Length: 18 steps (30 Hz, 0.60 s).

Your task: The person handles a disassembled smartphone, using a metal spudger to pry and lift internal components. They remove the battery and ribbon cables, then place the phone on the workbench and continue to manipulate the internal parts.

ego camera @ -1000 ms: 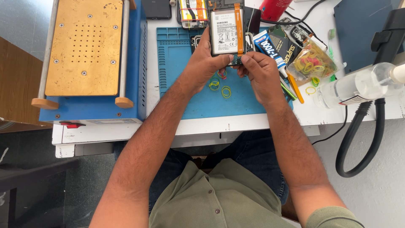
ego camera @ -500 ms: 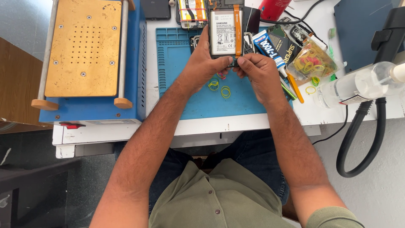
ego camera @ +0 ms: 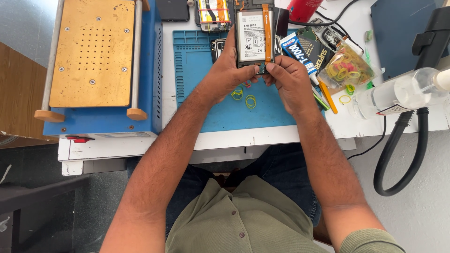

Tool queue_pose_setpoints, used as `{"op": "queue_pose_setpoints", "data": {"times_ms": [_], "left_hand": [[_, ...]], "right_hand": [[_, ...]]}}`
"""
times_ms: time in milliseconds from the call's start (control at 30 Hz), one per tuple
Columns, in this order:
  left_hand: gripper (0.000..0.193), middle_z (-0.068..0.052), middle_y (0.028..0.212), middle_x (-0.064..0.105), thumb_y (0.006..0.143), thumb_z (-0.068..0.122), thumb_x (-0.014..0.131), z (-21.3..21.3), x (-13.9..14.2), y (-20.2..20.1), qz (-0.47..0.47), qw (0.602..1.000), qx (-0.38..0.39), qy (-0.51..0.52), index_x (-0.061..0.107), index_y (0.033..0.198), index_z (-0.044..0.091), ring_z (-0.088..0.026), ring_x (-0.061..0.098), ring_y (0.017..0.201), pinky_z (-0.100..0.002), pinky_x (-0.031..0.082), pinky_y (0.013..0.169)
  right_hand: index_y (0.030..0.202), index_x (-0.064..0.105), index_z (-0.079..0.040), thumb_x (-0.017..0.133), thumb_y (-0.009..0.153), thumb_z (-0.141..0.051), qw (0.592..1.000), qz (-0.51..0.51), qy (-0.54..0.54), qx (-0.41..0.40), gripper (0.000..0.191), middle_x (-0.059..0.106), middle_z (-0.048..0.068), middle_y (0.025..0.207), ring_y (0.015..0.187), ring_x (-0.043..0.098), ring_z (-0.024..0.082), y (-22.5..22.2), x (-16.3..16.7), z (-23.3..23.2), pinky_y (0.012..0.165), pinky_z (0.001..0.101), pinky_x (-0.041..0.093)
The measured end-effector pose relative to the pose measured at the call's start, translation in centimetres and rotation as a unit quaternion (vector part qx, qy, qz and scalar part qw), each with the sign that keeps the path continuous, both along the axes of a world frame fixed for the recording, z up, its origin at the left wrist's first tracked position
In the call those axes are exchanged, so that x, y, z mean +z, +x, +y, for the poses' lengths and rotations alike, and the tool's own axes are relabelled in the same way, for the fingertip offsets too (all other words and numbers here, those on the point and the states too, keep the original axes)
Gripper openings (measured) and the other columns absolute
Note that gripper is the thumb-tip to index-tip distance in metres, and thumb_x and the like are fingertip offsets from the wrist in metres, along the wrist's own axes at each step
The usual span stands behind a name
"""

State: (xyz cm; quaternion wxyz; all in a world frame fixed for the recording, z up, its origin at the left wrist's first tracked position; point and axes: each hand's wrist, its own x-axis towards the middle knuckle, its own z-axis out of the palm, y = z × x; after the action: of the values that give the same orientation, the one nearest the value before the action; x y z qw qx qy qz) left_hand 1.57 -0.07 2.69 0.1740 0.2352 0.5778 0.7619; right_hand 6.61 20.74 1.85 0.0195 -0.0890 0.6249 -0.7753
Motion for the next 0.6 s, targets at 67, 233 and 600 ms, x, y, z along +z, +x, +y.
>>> {"op": "queue_pose_setpoints", "data": {"times_ms": [67, 233, 600], "left_hand": [[0.116, -0.016, 0.113, 0.069, 0.087, 0.004, 0.072, -0.1, 0.0, 0.1, 0.002, 1.000, 0.005, 0.004, -0.015, 0.163, 0.014, -0.016, 0.072, 0.088, -0.034, 0.067, 0.070], [0.113, -0.017, 0.121, 0.067, 0.089, 0.002, 0.071, 0.0, 0.0, 0.0, 0.024, 0.999, 0.013, 0.016, -0.014, 0.164, 0.012, -0.016, 0.072, 0.096, -0.035, 0.070, 0.078], [0.099, -0.020, 0.130, 0.062, 0.090, -0.005, 0.070, -0.1, -1.4, -1.6, 0.024, 0.987, 0.104, 0.123, 0.005, 0.163, 0.011, -0.022, 0.071, 0.104, -0.036, 0.068, 0.080]], "right_hand": [[0.100, 0.070, -0.007, 0.067, 0.107, -0.022, 1.000, -0.006, -0.002, 0.000, 0.017, 0.069, 0.003, 0.090, 0.082, 0.063, 0.010, 0.0, 0.1, -0.1, 0.079, 0.0277, 0.052], [0.100, 0.070, -0.008, 0.065, 0.106, -0.029, 1.000, -0.013, 0.015, -0.006, 0.022, 0.070, 0.002, 0.089, 0.080, 0.062, 0.010, 0.0, 0.0, -0.2, 0.078, 0.0266, 0.052], [0.099, 0.073, -0.006, 0.074, 0.100, -0.026, 0.957, 0.127, 0.247, -0.082, 0.020, 0.071, 0.001, 0.091, 0.083, 0.063, 0.013, 0.5, 0.7, -1.3, 0.076, 0.0272, 0.051]]}}
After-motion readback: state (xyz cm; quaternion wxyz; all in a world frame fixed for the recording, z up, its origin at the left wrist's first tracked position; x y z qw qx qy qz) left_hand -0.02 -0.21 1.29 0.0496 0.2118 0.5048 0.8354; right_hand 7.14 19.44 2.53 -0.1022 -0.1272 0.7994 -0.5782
